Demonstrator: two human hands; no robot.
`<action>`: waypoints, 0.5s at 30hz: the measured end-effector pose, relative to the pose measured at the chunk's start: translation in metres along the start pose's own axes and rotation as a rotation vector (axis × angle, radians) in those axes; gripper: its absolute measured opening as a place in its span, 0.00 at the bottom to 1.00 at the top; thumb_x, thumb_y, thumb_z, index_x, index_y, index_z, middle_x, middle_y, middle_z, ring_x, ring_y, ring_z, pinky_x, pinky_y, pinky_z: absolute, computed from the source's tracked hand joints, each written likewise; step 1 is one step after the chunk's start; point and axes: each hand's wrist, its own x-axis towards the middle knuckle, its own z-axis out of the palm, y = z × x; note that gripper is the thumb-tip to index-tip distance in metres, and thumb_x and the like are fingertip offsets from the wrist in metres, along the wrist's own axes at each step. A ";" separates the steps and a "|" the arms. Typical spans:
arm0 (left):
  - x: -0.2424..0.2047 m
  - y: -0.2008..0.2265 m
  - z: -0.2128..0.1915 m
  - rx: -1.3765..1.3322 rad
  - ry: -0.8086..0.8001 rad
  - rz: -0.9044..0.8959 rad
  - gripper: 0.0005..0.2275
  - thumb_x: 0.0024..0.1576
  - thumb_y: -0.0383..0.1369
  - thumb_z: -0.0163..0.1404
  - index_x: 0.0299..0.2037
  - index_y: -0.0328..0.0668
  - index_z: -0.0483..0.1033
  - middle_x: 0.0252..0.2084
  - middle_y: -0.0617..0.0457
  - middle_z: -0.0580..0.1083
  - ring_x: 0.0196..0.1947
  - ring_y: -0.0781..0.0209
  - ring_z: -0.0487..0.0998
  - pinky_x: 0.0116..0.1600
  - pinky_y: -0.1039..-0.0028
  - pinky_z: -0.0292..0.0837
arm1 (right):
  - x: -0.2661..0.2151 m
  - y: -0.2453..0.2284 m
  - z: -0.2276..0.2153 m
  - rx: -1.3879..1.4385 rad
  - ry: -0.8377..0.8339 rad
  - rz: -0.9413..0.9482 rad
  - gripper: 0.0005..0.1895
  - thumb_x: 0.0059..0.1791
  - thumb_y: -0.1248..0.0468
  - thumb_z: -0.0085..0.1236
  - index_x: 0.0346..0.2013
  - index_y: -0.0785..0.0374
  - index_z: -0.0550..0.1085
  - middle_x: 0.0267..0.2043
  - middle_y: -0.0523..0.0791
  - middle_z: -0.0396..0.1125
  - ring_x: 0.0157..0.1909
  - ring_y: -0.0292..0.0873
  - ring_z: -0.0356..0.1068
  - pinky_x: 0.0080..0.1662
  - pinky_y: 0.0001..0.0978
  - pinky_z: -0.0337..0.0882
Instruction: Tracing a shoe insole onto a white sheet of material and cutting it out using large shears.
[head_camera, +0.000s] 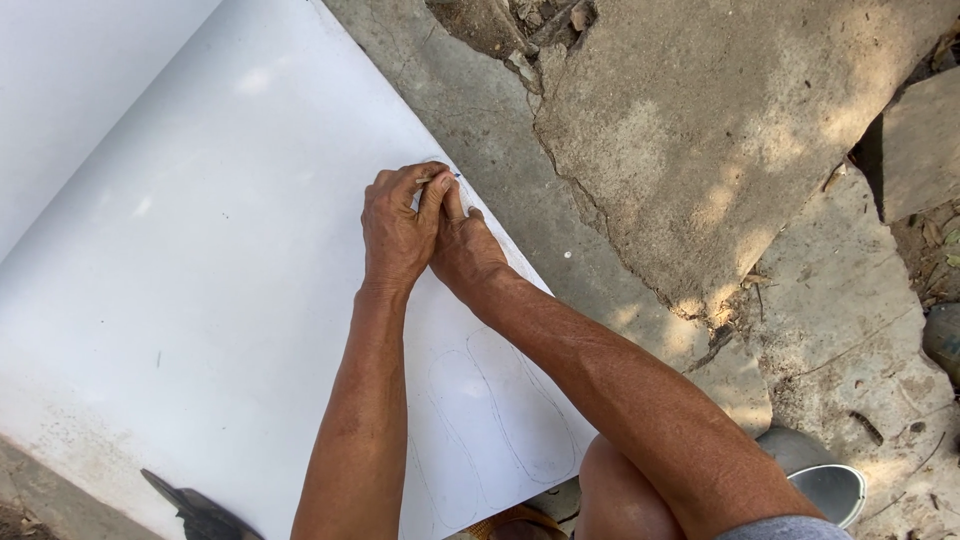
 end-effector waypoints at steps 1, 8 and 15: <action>0.001 -0.001 -0.001 -0.001 -0.002 -0.002 0.07 0.67 0.44 0.53 0.45 0.58 0.81 0.43 0.66 0.81 0.47 0.59 0.79 0.57 0.61 0.68 | 0.000 0.001 0.000 0.001 -0.003 0.000 0.23 0.47 0.66 0.64 0.56 0.66 0.75 0.70 0.62 0.57 0.74 0.68 0.50 0.55 0.42 0.74; 0.007 -0.007 -0.001 0.048 -0.039 0.032 0.07 0.67 0.45 0.51 0.44 0.59 0.80 0.42 0.67 0.80 0.48 0.59 0.78 0.57 0.61 0.67 | 0.002 0.006 -0.002 -0.008 0.005 -0.012 0.24 0.47 0.66 0.65 0.57 0.67 0.75 0.69 0.62 0.57 0.74 0.69 0.50 0.55 0.42 0.75; 0.012 -0.002 -0.008 0.126 -0.004 0.107 0.07 0.69 0.43 0.49 0.45 0.57 0.78 0.40 0.64 0.80 0.45 0.59 0.78 0.55 0.63 0.66 | 0.000 0.006 0.004 0.031 0.022 -0.013 0.25 0.46 0.67 0.65 0.57 0.69 0.74 0.68 0.63 0.56 0.74 0.70 0.49 0.54 0.41 0.76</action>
